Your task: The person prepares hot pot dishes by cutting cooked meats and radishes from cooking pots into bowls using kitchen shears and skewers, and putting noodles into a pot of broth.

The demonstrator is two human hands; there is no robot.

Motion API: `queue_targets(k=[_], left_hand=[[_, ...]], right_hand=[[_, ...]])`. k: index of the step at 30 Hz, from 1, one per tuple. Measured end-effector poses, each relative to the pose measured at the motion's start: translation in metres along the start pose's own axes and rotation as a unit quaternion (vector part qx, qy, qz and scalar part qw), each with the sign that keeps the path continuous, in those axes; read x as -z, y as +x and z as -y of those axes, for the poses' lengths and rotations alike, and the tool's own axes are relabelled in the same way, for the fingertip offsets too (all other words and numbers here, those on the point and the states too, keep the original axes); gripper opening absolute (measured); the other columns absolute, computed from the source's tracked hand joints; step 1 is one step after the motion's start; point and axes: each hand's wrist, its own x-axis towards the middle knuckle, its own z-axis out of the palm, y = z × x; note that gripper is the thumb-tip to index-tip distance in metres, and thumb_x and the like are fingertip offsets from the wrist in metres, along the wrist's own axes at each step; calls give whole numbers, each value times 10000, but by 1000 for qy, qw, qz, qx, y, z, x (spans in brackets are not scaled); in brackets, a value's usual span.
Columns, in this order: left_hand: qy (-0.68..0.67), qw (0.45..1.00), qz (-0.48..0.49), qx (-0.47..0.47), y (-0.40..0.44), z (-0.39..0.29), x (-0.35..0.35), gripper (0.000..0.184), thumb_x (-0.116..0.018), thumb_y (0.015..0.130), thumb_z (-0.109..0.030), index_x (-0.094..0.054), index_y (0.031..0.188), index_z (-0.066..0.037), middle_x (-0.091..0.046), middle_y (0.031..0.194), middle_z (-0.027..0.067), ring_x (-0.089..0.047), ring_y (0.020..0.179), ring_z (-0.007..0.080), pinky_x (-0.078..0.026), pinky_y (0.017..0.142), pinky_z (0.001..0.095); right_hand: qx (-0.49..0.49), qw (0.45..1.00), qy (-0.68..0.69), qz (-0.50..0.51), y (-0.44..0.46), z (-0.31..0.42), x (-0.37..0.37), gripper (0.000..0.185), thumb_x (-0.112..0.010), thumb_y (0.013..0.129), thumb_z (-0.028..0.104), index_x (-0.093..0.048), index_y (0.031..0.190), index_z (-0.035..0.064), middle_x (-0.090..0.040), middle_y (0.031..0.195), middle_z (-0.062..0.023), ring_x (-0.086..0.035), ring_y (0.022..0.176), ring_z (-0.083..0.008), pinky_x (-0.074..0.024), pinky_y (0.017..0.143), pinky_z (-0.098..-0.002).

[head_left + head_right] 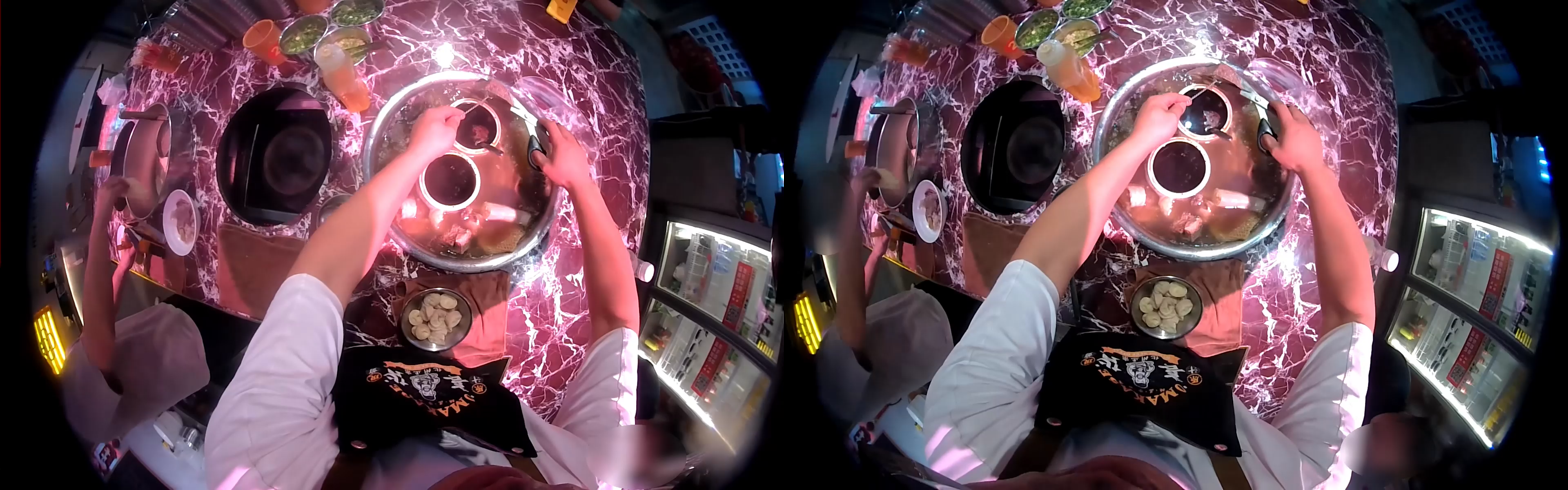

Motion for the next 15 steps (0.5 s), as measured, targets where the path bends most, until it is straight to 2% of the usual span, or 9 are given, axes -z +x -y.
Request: queue_targets(k=[1, 3, 9, 11, 12, 13, 14, 15], left_hand=[[2, 1000, -1, 2, 0, -4, 4, 216, -589, 940, -196, -750, 1035, -88, -733, 965, 154, -709, 909, 305, -538, 825, 384], [10, 998, 37, 43, 2, -14, 13, 213, -618, 952, -148, -731, 1082, -23, -750, 1007, 134, -708, 913, 212, -519, 839, 321], [13, 999, 33, 24, 0, -7, 11, 211, -626, 944, -144, -737, 1086, -34, -751, 1025, 126, -703, 946, 204, -517, 868, 320], [-15, 998, 31, 56, 1, -3, 8, 203, -633, 943, -144, -747, 1083, -51, -754, 1025, 108, -702, 929, 199, -521, 853, 319], [-22, 998, 21, 62, 3, -1, 4, 195, -644, 941, -144, -750, 1072, -45, -757, 986, 103, -700, 880, 182, -530, 816, 329], [-51, 998, 6, 33, 3, 3, 0, 146, -661, 902, -151, -770, 962, -75, -742, 847, 126, -717, 769, 223, -552, 731, 366], [-187, 978, 2, 88, -4, -2, -7, 128, -667, 866, -113, -768, 920, -57, -732, 802, 128, -705, 730, 204, -550, 697, 366], [-209, 972, -1, 110, -7, -5, -5, 124, -663, 835, -85, -768, 887, -46, -724, 789, 129, -700, 747, 197, -552, 709, 372]], right_hand=[[-1, 1000, 3, -1, 3, 2, -3, 686, -740, 787, 229, -464, 1413, 176, -586, 1297, -196, -587, 1174, -394, -493, 994, -453], [8, 1000, 11, -1, 4, 0, -6, 689, -748, 789, 211, -460, 1414, 176, -594, 1266, -187, -589, 1158, -398, -497, 980, -459], [20, 999, -27, -1, 7, 0, -6, 669, -733, 800, 190, -462, 1411, 172, -596, 1227, -186, -586, 1143, -405, -499, 961, -463], [28, 999, -19, -6, 6, -3, -5, 663, -725, 794, 185, -470, 1405, 160, -597, 1235, -182, -587, 1144, -400, -502, 954, -465], [38, 999, -7, -12, 7, -4, -7, 656, -716, 789, 179, -478, 1400, 147, -597, 1243, -177, -588, 1145, -396, -504, 946, -467], [49, 998, -17, -22, 6, -11, -12, 629, -695, 789, 122, -485, 1382, 115, -615, 1236, -201, -597, 1125, -410, -503, 931, -477], [31, 999, -30, -8, 6, -18, -15, 603, -698, 787, 88, -508, 1359, 89, -629, 1228, -221, -617, 1101, -418, -509, 917, -490], [34, 999, 7, -8, 8, -32, -25, 603, -709, 787, 92, -519, 1359, 77, -646, 1190, -234, -642, 1060, -424, -521, 893, -487]])
